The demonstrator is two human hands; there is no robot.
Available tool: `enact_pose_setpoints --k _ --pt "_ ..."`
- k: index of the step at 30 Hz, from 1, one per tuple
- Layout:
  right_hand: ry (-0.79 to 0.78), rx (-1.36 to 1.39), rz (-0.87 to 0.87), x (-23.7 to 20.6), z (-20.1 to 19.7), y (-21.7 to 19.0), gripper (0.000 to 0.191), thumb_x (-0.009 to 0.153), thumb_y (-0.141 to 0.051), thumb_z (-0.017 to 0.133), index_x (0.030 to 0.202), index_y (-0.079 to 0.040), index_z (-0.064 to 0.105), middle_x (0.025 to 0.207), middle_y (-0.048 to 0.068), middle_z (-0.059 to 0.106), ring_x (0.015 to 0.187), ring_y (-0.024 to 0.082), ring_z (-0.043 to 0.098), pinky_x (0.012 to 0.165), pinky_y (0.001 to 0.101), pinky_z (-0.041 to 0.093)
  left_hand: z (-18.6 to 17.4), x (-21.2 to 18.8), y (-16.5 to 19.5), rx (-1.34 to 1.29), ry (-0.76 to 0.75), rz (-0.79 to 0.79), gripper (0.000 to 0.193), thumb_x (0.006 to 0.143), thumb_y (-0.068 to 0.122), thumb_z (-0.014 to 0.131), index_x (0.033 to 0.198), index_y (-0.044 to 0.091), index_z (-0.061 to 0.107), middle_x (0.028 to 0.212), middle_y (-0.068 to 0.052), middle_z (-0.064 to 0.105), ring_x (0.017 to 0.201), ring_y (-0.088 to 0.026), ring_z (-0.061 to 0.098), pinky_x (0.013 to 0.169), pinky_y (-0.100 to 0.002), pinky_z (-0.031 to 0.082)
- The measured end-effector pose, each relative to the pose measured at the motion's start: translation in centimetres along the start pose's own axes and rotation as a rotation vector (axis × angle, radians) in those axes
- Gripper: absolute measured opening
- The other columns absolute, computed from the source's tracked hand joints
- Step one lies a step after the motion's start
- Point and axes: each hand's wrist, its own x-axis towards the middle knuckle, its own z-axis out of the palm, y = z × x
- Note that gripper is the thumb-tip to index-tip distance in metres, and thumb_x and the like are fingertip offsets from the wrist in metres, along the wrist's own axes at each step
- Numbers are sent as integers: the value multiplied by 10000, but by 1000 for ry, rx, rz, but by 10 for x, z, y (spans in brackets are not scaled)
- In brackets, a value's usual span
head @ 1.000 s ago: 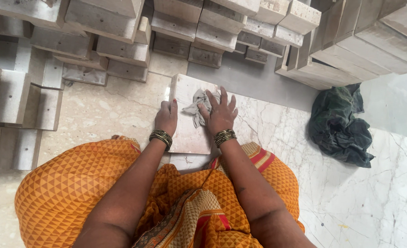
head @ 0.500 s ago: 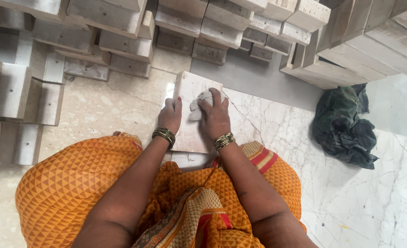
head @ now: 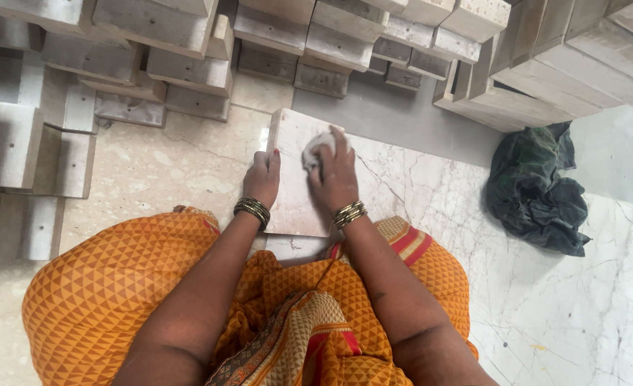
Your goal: The person sits on the floor and wipes wooden boxes and box parts one at a time with a cloth, turning them to clean different sides, and places the wiped boxes onto stacks beside them.
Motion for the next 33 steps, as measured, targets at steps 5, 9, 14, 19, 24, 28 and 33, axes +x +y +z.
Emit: enact_pose_setpoints --k 5,9,14,19,24,28,33 --pt "184 211 -31 7 6 32 703 698 -31 702 1350 -14 441 1502 179 383 1316 378 499 1094 486 494 0 0 -1 -7 -2 12 533 1030 552 412 1091 44 562 937 -248 714 922 -460 671 814 -535 513" --pt "185 833 390 25 2 73 614 750 -2 660 1353 -12 543 1349 181 577 1213 357 594 1010 436 552 -4 0 3 -36 -12 -5 547 1012 571 420 1117 57 574 927 -241 714 912 -454 671 806 -522 517" --pt "-49 2100 501 21 -18 113 544 899 -149 577 1408 41 546 1339 184 668 1297 338 589 1138 486 495 -16 -2 13 -167 -139 -4 624 958 622 467 1259 94 608 1029 -191 741 971 -354 708 856 -462 541" --pt "-139 2274 443 15 -17 111 537 913 -258 510 1388 -10 546 1358 160 652 1299 341 598 1166 539 422 -21 -12 28 -172 -311 132 857 896 548 676 1539 126 299 1343 -211 594 1192 -340 621 969 -457 496" --pt "30 2227 437 21 -18 118 466 948 -186 555 1364 24 563 1336 148 659 1288 321 609 1178 498 457 -30 -27 62 91 -363 28 970 775 389 797 1522 135 234 1194 -255 682 998 -365 727 864 -433 598" --pt "310 2095 369 24 -37 122 400 981 -145 564 1340 31 569 1291 150 662 1205 284 634 1096 430 500 -46 -42 100 364 -335 181 759 826 429 769 1414 125 398 1123 -175 723 903 -323 739 742 -440 611" --pt "693 1147 35 11 -84 105 503 854 -103 556 1340 26 570 1295 152 634 1180 239 634 1080 401 531 -59 -68 122 565 -233 548 677 767 327 785 1345 124 496 1096 -121 678 857 -340 712 664 -472 581"
